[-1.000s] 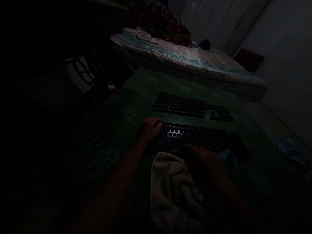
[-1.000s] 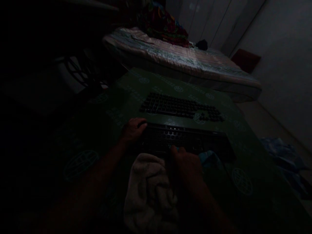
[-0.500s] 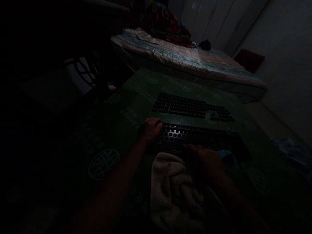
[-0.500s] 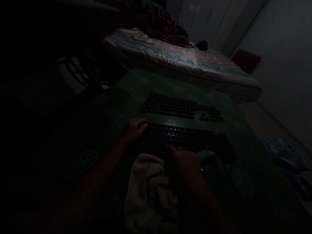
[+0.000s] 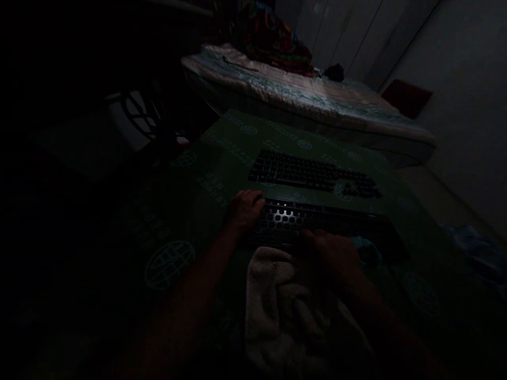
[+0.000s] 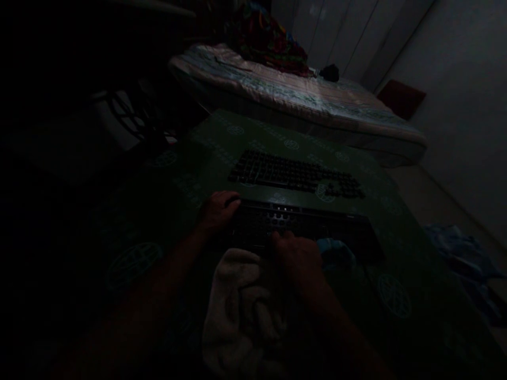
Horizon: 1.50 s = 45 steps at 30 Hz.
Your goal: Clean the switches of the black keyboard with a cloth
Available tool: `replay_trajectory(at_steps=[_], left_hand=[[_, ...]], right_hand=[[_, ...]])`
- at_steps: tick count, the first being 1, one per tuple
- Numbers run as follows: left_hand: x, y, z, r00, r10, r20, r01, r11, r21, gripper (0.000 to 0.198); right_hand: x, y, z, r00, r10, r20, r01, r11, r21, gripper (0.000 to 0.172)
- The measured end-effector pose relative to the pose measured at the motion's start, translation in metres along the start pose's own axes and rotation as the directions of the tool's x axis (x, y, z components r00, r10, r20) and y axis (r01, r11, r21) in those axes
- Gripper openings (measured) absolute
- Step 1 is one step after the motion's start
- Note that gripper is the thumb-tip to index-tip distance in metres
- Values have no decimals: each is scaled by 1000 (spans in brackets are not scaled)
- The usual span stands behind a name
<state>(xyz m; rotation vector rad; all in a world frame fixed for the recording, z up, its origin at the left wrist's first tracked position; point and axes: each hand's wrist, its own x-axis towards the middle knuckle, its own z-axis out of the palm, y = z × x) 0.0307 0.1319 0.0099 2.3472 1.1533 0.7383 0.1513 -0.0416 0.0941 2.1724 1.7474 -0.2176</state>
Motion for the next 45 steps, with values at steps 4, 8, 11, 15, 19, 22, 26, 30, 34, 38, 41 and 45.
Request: replay_trajectory(at_steps=[4, 8, 11, 15, 19, 22, 26, 30, 34, 38, 41, 45], left_hand=[[0, 1, -1, 1000, 2, -1, -2, 1000, -4, 24], [0, 0, 0, 1000, -3, -7, 3, 1000, -2, 24], [0, -1, 1, 1000, 1, -11, -1, 1000, 0, 24], [-1, 0, 1, 1000, 9, -2, -9, 1000, 10, 25], [-1, -1, 1, 1000, 15, -4, -15, 1000, 6, 26], [0, -3, 3, 999, 27, -17, -27, 1000, -8, 25], [0, -4, 4, 999, 28, -17, -28, 1000, 3, 25], [0, -3, 3, 1000, 19, -16, -18, 1000, 9, 26], [0, -3, 3, 999, 31, -20, -31, 1000, 2, 25], [0, -4, 4, 999, 35, -23, -35, 999, 5, 24], [0, -3, 4, 999, 28, -28, -28, 1000, 5, 24], [0, -2, 3, 999, 26, -22, -26, 1000, 7, 25]], right_hand=[[-2, -1, 0, 999, 35, 3, -35, 999, -15, 24], [3, -1, 3, 998, 27, -60, -28, 999, -16, 25], [4, -2, 5, 998, 11, -70, -12, 1000, -18, 25], [-1, -3, 5, 1000, -2, -19, 1, 1000, -29, 26], [-3, -4, 4, 999, 14, -29, -15, 999, -41, 26], [-4, -4, 4, 1000, 11, -23, -12, 999, -39, 26], [-4, -4, 7, 999, 21, -29, -22, 999, -30, 27], [-4, -4, 8, 998, 29, -52, -30, 999, -16, 28], [-6, -4, 7, 1000, 11, -24, -11, 1000, -6, 26], [-6, -4, 6, 999, 31, -19, -32, 999, -17, 25], [-6, -4, 6, 1000, 28, -7, -28, 1000, -10, 26], [-9, -2, 6, 999, 2, 33, -2, 1000, 4, 24]])
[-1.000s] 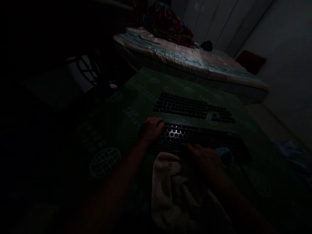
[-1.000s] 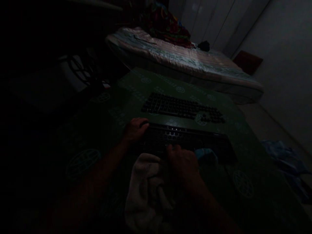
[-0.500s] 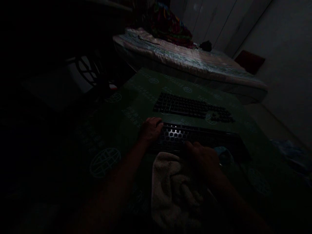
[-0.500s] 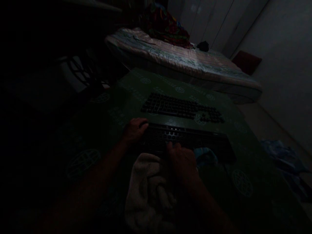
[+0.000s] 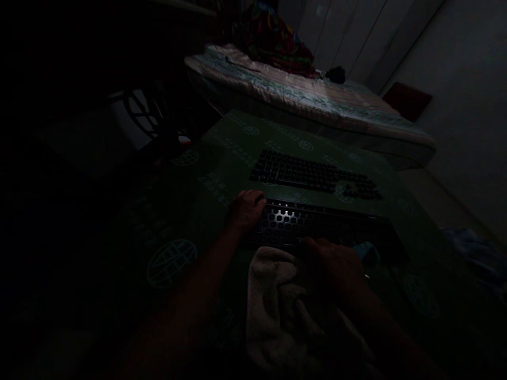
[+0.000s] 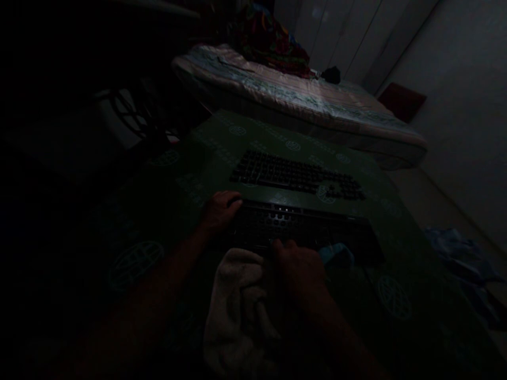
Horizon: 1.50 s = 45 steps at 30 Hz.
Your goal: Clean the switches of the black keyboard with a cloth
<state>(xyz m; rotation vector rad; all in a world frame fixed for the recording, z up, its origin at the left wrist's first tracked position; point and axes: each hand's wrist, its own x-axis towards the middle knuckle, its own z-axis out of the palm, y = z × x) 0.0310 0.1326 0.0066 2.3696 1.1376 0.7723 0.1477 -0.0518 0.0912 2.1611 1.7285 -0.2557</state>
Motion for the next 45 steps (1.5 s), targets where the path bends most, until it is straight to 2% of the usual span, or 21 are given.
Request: replay_trajectory(at_steps=[3, 9, 13, 31, 36, 41, 45], left_hand=[[0, 0, 0, 1000, 0, 10, 0, 1000, 3, 25], [1, -1, 1, 1000, -3, 5, 3, 1000, -4, 26], [1, -1, 0, 1000, -2, 17, 2, 1000, -10, 26], [0, -2, 1, 1000, -17, -3, 17, 1000, 2, 24], [1, -3, 2, 1000, 7, 2, -7, 1000, 3, 24], [1, -2, 1, 1000, -9, 3, 9, 1000, -3, 25], [1, 0, -1, 1000, -11, 20, 11, 1000, -4, 26]], right_hand=[[0, 0, 0, 1000, -7, 7, 7, 1000, 14, 22], [1, -2, 3, 998, -33, -55, 34, 999, 25, 20], [0, -1, 4, 1000, -12, -17, 13, 999, 31, 20], [6, -4, 11, 997, -2, -81, 5, 999, 40, 22], [4, -2, 9, 997, 33, -63, -31, 999, 37, 20], [3, -2, 9, 997, -1, -75, 5, 999, 54, 21], [2, -1, 8, 999, 22, -35, -19, 998, 65, 20]])
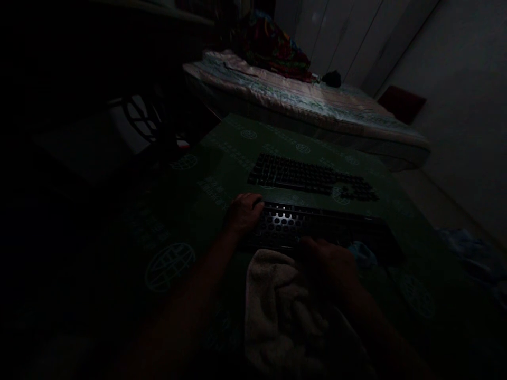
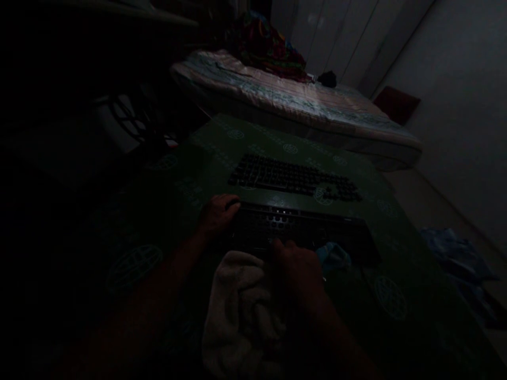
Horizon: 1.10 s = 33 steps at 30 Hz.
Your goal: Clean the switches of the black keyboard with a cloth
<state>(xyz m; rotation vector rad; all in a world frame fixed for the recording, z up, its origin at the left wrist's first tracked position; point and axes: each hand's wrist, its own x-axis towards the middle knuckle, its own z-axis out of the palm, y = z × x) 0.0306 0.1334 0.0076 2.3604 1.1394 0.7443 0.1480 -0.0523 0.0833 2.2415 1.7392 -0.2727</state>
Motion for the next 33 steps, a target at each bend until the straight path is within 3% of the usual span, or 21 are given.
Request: replay_trajectory(at_steps=[4, 8, 14, 19, 23, 28, 33], left_hand=[[1, -1, 0, 1000, -4, -12, 4, 1000, -7, 25], [0, -3, 0, 1000, 7, -20, -7, 1000, -11, 24], [-2, -2, -4, 1000, 4, -14, -4, 1000, -12, 23], [-3, -7, -2, 999, 24, -27, -24, 999, -27, 24], [-3, -12, -1, 999, 39, -36, -40, 999, -36, 23], [-3, -10, -5, 999, 17, -27, -18, 999, -43, 23], [-3, -11, -7, 1000, 11, -26, -12, 999, -38, 23]], right_hand=[[0, 2, -2, 999, -31, 22, 31, 999, 10, 20], [-2, 7, -2, 1000, 16, 0, -16, 999, 44, 19], [-7, 12, 14, 996, 29, -89, -12, 983, 184, 25], [-7, 14, 30, 978, 116, -175, -55, 946, 319, 30], [-7, 16, 36, 964, 119, -236, -16, 918, 397, 29], [-2, 14, 32, 971, 146, -192, -46, 895, 445, 29], [4, 10, 24, 988, 63, -139, -10, 935, 356, 31]])
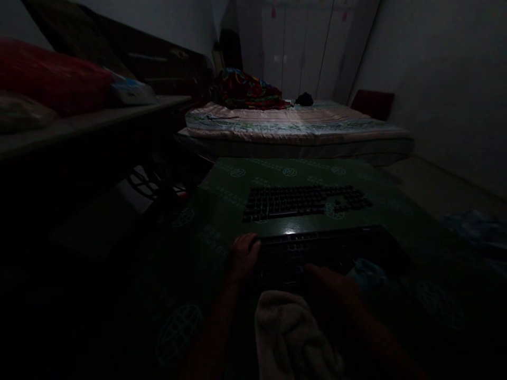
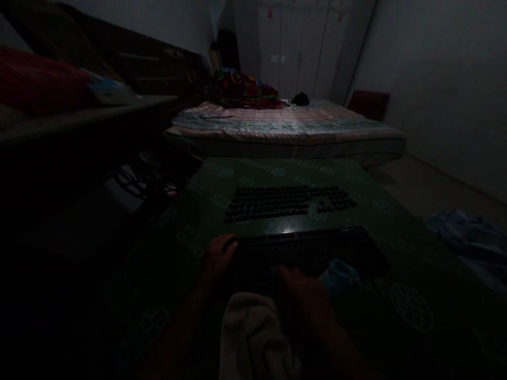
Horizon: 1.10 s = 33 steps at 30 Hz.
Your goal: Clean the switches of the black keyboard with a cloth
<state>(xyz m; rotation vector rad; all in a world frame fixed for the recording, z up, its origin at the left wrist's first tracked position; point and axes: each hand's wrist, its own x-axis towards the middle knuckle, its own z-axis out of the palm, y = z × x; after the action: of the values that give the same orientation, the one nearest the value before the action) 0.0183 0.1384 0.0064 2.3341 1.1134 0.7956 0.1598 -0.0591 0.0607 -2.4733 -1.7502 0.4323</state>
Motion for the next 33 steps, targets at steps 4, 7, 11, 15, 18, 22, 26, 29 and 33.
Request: replay_trajectory(at_steps=[4, 7, 11, 15, 18, 22, 26, 29, 33], left_hand=[[0, -3, -1, 1000, 17, -8, -17, 1000, -2, 23], [0, -3, -1, 1000, 20, -1, -20, 1000, 0, 23], [-1, -2, -1, 1000, 9, -1, -9, 1000, 19, 24], [-1, -1, -1, 1000, 8, 3, -8, 1000, 27, 24], [-1, -1, -2, 1000, 16, 4, -16, 1000, 22, 23], [-1, -1, -2, 1000, 20, 4, -20, 1000, 21, 24], [-1, -3, 1, 1000, 6, -4, -6, 1000, 2, 24], [-1, -4, 2, 1000, -1, -2, 1, 1000, -10, 25], [-1, -2, 2, 1000, 5, -2, -5, 1000, -15, 24]], right_hand=[[3, -6, -6, 997, -20, 69, 28, 993, -119, 35], [6, -13, -12, 997, -43, 66, 53, 986, -155, 33], [10, -19, -16, 997, -60, 53, 69, 981, -179, 35], [14, -19, -18, 996, -58, 63, 68, 981, -181, 33], [16, -20, -19, 995, -50, 84, 64, 983, -174, 32], [17, -23, -22, 995, -59, 85, 74, 982, -176, 31], [16, -23, -22, 992, -49, 116, 71, 979, -192, 34], [16, -23, -20, 993, -46, 109, 67, 978, -197, 37], [20, -25, -18, 995, -29, 92, 47, 979, -197, 36]])
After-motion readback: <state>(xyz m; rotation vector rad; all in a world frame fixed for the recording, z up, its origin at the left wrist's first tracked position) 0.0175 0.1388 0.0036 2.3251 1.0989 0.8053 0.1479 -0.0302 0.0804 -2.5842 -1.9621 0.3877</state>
